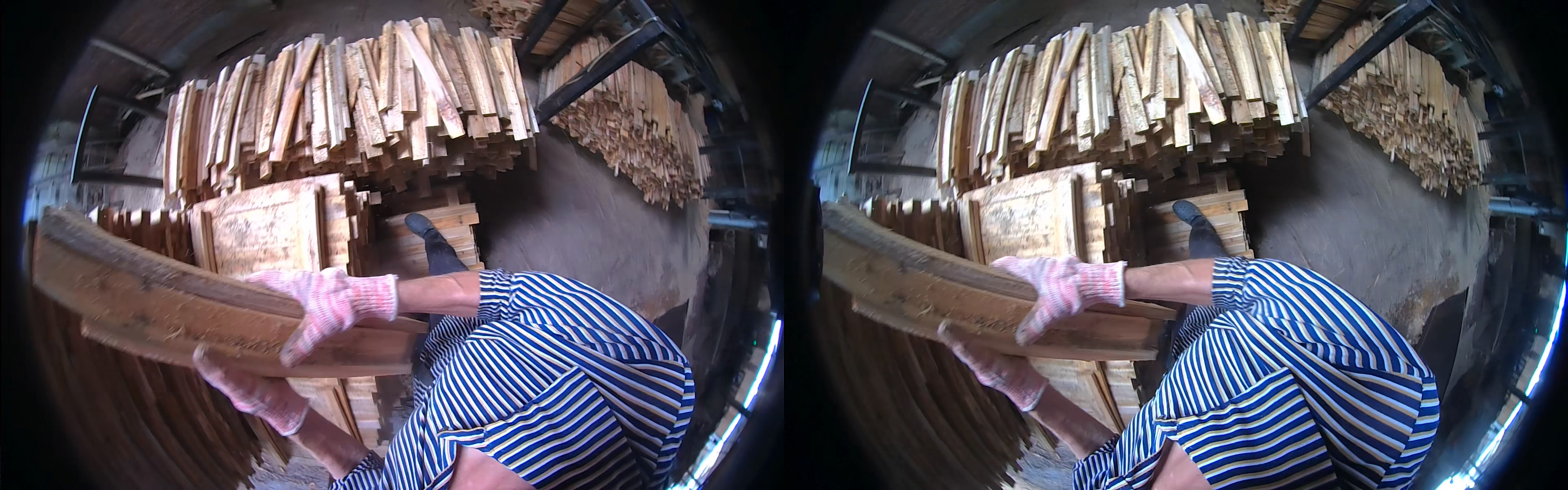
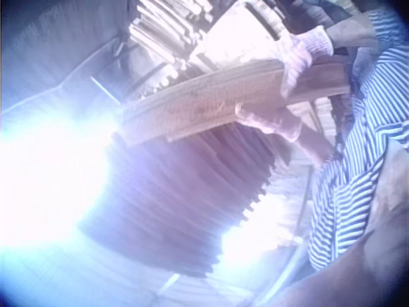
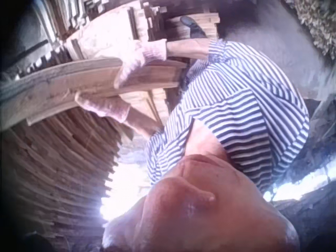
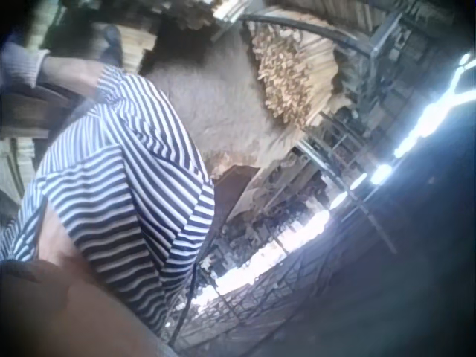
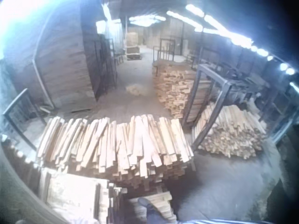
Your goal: The person picks up wooden planks from a large pile and stacks them onto a metal rack. The person wears pink gloves and repeatedly lifts, aligns, and places the planks to build a neat stack.
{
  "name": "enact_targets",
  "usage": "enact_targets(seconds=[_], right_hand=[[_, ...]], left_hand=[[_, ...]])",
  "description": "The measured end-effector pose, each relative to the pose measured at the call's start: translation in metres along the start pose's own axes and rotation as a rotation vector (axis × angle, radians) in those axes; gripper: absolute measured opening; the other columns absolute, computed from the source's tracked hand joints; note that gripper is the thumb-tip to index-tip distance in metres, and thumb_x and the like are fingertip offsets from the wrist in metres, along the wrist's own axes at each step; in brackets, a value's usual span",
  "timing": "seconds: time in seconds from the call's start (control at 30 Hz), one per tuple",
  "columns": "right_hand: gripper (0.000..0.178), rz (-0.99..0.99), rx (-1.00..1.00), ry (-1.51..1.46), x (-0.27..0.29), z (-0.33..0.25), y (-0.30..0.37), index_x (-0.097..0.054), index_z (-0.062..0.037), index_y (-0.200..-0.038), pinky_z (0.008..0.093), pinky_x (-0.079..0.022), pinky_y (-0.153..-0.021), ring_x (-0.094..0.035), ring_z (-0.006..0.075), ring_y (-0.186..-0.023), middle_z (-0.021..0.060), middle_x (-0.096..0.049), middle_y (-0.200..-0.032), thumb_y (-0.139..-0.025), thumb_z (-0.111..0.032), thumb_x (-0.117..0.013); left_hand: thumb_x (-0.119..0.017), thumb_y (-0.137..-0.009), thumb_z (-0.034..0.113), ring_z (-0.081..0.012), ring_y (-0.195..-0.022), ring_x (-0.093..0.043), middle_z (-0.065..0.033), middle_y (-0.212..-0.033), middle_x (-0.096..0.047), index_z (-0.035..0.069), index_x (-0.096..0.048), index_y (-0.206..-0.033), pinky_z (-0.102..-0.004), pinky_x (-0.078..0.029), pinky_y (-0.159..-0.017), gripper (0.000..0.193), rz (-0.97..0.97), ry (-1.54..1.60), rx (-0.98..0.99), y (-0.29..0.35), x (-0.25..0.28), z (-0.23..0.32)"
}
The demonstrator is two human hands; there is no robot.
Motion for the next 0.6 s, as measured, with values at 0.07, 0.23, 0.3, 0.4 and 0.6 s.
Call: enact_targets(seconds=[0.07,0.23,0.3,0.4,0.6], right_hand=[[0.111,-0.055,0.034,0.017,-0.036,-0.025,-0.012,-0.038,-0.0040,-0.145,0.0349,-0.049,-0.104,-0.057,0.0244,-0.123,0.0172,-0.060,-0.131,-0.056,-0.029,-0.099],[0.101,-0.214,0.200,-0.191,-0.142,-0.071,-0.064,-0.048,-0.0098,-0.135,0.0346,-0.055,-0.093,-0.065,0.0213,-0.110,0.0114,-0.070,-0.114,-0.049,-0.016,-0.099],[0.096,-0.237,0.143,-0.023,-0.170,-0.090,-0.076,-0.050,-0.0103,-0.132,0.0337,-0.056,-0.090,-0.067,0.0195,-0.105,0.0113,-0.071,-0.111,-0.049,-0.019,-0.098],[0.089,-0.309,0.295,-0.046,-0.221,-0.088,-0.104,-0.053,-0.0074,-0.128,0.0313,-0.056,-0.091,-0.066,0.0202,-0.107,0.0117,-0.069,-0.112,-0.052,-0.029,-0.095],[0.105,-0.593,0.300,0.293,-0.279,0.045,-0.146,-0.037,-0.0085,-0.145,0.0339,-0.048,-0.105,-0.057,0.0212,-0.122,0.0123,-0.057,-0.133,-0.059,-0.030,-0.093]], left_hand=[[-0.062,-0.093,0.056,-0.0287,-0.126,-0.051,-0.0190,-0.142,-0.047,0.004,-0.041,-0.147,-0.0450,-0.046,-0.107,0.078,0.083,0.155,0.084,0.007,0.019,0.049],[-0.072,-0.088,0.041,-0.0292,-0.112,-0.059,-0.0179,-0.124,-0.058,0.000,-0.061,-0.118,-0.0479,-0.046,-0.106,0.052,0.228,0.249,-0.112,-0.017,0.141,0.060],[-0.070,-0.089,0.034,-0.0327,-0.109,-0.059,-0.0185,-0.120,-0.061,0.002,-0.063,-0.116,-0.0507,-0.046,-0.102,0.043,0.222,-0.888,-0.866,-0.012,0.198,0.066],[-0.063,-0.094,0.021,-0.0331,-0.114,-0.055,-0.0165,-0.125,-0.061,0.003,-0.061,-0.128,-0.0464,-0.052,-0.091,0.038,0.451,-1.320,-0.886,-0.031,0.267,0.017],[-0.074,-0.088,0.030,-0.0302,-0.108,-0.062,-0.0149,-0.119,-0.064,0.007,-0.061,-0.127,-0.0467,-0.052,-0.092,0.048,0.454,-1.028,-0.490,-0.010,0.302,-0.111]])
Point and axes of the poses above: each hand's wrist, its own y-axis away from the middle knuckle, its own x-axis out of the back of the hand, z = x × y, the point moved 5 cm from there along -y, towards the middle knuckle
